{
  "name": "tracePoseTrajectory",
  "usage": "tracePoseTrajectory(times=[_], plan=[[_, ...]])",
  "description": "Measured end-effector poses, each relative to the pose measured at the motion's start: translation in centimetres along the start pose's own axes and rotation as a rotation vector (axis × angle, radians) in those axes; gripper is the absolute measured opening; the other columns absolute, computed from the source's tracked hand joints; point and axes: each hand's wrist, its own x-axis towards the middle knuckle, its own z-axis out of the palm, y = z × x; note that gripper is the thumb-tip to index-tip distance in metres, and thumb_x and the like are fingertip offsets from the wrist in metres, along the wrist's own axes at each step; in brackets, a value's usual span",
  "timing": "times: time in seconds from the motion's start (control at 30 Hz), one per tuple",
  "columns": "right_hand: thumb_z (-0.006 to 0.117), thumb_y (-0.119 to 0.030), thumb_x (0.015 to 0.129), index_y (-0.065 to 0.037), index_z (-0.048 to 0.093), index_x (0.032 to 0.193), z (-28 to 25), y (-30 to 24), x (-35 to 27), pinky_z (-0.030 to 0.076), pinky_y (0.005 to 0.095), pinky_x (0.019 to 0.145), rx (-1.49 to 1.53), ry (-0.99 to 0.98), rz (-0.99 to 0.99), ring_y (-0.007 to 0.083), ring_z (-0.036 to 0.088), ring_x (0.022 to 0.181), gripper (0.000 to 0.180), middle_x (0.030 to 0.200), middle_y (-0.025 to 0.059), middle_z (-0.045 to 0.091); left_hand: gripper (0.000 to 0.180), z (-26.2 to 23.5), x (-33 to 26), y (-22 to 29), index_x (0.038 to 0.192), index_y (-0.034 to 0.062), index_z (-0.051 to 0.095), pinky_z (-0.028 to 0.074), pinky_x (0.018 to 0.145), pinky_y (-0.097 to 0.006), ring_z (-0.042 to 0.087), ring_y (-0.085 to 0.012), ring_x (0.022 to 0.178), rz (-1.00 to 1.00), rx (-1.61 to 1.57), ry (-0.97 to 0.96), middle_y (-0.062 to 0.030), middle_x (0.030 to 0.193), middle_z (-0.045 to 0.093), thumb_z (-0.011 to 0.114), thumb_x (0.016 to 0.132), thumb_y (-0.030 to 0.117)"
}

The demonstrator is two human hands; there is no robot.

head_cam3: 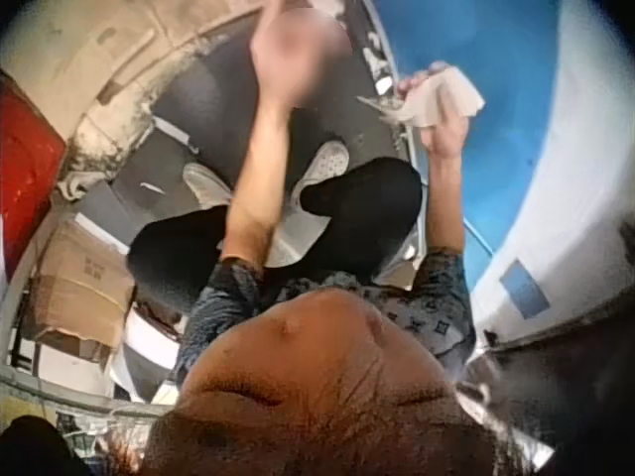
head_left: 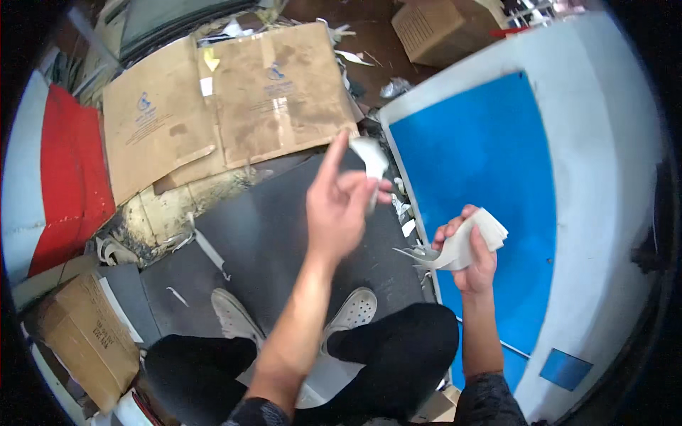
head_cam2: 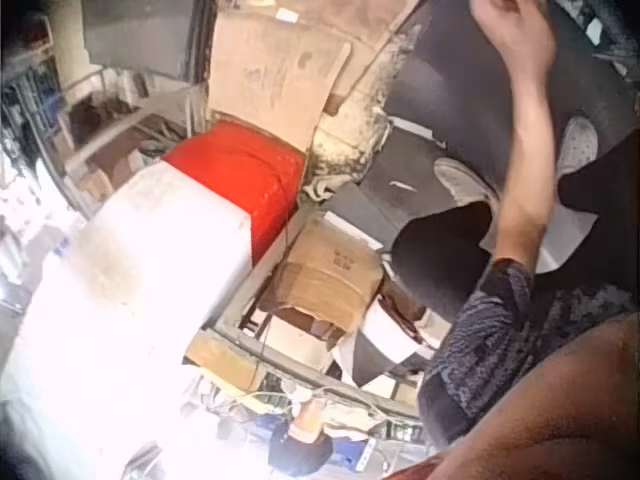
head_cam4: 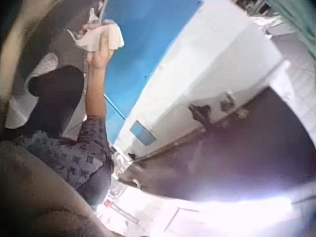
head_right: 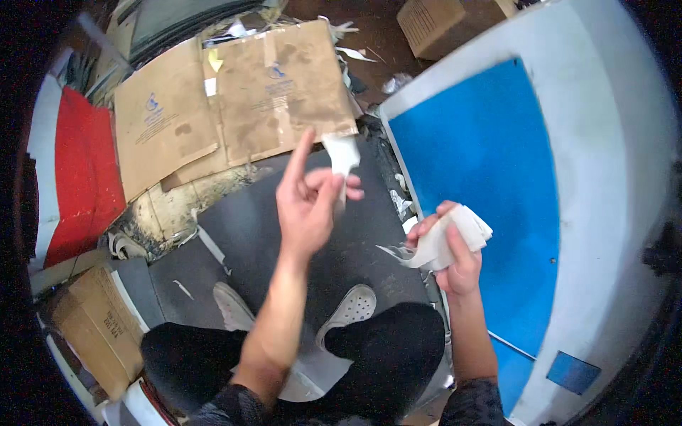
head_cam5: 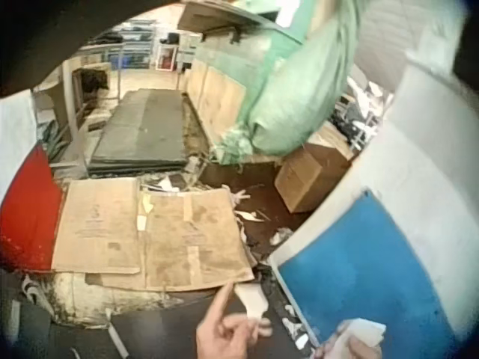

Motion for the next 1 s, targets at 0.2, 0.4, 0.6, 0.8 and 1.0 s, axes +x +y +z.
tracePoseTrajectory(times=[0.2,0.4,0.6,0.8,1.0], plan=[[0.059,-0.033,0.115,-0.002,0.068,0.128,17.7,-4.5,2.7,0.064,0.0395,0.093,-0.221,0.029,0.244,0.024,0.073,0.116,0.035,0.125,0.0141,0.074,0.051,0.4,-5.4,16.5,0.156,-0.0047,0.053,0.06,0.083,-0.026,0.073,-0.0123,0.087,-0.031,0.184,0.27,-0.0136,0.108,0.081,0.065,0.107,-0.001],[0.075,-0.019,0.106,-0.001,0.071,0.132,34.0,-11.5,0.2,0.06,0.0377,0.094,-0.005,0.363,0.319,0.0173,0.071,0.108,0.032,0.121,0.0063,0.074,0.039,2.9,-6.4,35.3,0.135,0.0018,0.074,0.06,0.086,-0.032,0.081,-0.021,0.094,0.131,0.867,0.285,-0.0165,0.107,0.082,0.07,0.097,-0.009],[0.08,-0.01,0.101,-0.004,0.069,0.127,43.0,-24.4,-4.6,0.059,0.0345,0.091,0.109,0.427,0.254,0.0168,0.072,0.106,0.029,0.118,0.0043,0.075,0.041,10.1,-8.0,49.0,0.129,0.0099,0.078,0.054,0.064,-0.038,0.065,-0.0236,0.069,0.448,1.234,-0.052,-0.0036,0.085,0.074,0.073,0.089,0.001],[0.072,-0.011,0.107,-0.006,0.067,0.124,48.0,-38.2,-12.1,0.058,0.0344,0.086,0.13,0.424,0.217,0.0136,0.071,0.103,0.019,0.114,0.0033,0.074,0.063,21.1,-8.8,61.3,0.144,-0.0056,0.064,0.052,0.073,-0.04,0.067,-0.0259,0.076,0.507,1.133,-0.199,-0.0061,0.086,0.073,0.086,0.087,0.008],[0.051,-0.024,0.117,-0.003,0.062,0.136,47.4,-52.6,-18.9,0.06,0.0423,0.099,0.4,0.491,0.197,0.0281,0.073,0.115,0.031,0.13,0.0163,0.073,0.035,33.5,-9.4,68.9,0.128,0.0095,0.068,0.041,0.104,-0.041,0.067,-0.0224,0.103,0.899,1.271,-0.7,-0.0039,0.105,0.075,0.073,0.093,0.015]])
